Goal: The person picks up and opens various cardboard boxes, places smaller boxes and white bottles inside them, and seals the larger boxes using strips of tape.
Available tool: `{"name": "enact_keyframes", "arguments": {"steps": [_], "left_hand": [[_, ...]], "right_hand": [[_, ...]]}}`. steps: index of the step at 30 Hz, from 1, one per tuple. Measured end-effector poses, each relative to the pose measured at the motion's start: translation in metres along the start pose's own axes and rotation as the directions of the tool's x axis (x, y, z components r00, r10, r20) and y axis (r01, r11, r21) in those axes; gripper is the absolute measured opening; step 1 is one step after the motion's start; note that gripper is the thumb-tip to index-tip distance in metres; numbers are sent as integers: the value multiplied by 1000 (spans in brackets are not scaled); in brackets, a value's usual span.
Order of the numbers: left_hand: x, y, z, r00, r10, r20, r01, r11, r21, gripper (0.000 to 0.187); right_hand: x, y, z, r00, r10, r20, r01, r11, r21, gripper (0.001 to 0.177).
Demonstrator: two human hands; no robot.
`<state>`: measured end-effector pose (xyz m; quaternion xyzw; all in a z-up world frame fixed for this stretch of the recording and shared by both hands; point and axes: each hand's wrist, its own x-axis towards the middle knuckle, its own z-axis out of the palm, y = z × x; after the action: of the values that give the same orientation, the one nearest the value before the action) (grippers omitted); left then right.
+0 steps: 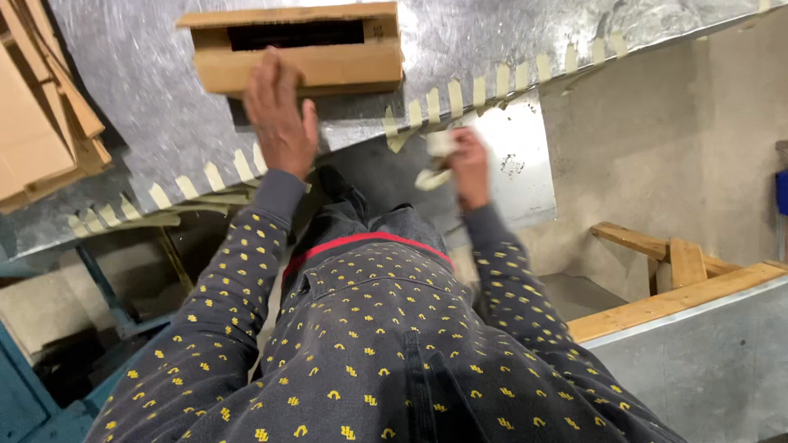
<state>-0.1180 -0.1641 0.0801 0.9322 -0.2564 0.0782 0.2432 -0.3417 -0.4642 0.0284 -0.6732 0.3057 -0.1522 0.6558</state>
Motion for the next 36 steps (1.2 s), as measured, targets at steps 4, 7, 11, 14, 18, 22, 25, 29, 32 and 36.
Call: {"name": "enact_keyframes", "arguments": {"steps": [4,7,11,14,18,22,25,29,32,36], "left_hand": [[-52,10,35,988,156,9,-151,969,-194,31],[-102,-2,81,985,162,60,-139,951,-275,21],[-128,1,106,963,224,152,-178,946,-270,36],[-119,24,90,952,228,205,-194,966,-173,49],[-115,29,91,950,178,258,-154,982,-110,51],[-111,23,98,928,195,316,-196,980,-30,55],[-107,23,92,911,182,369,-207,978,27,60],[-99,25,87,900,173,400,-244,961,133,64],[-88,26,81,896,167,410,-251,955,159,62],[-79,20,95,905,180,385,-262,950,172,72]], "right_hand": [[-20,53,93,956,275,105,-286,951,119,24],[-12,138,130,926,364,95,-376,891,254,40],[3,204,152,910,409,73,-415,883,218,35],[11,243,150,941,334,51,-337,938,78,27],[-9,203,146,947,317,43,-319,947,43,29],[-12,187,141,954,298,45,-295,954,-54,27],[-13,178,138,952,295,79,-290,955,-66,25],[-13,194,130,957,257,137,-242,963,-115,28],[-20,220,118,948,273,164,-251,957,-145,30],[-27,270,94,943,257,210,-198,944,-263,25]]}}
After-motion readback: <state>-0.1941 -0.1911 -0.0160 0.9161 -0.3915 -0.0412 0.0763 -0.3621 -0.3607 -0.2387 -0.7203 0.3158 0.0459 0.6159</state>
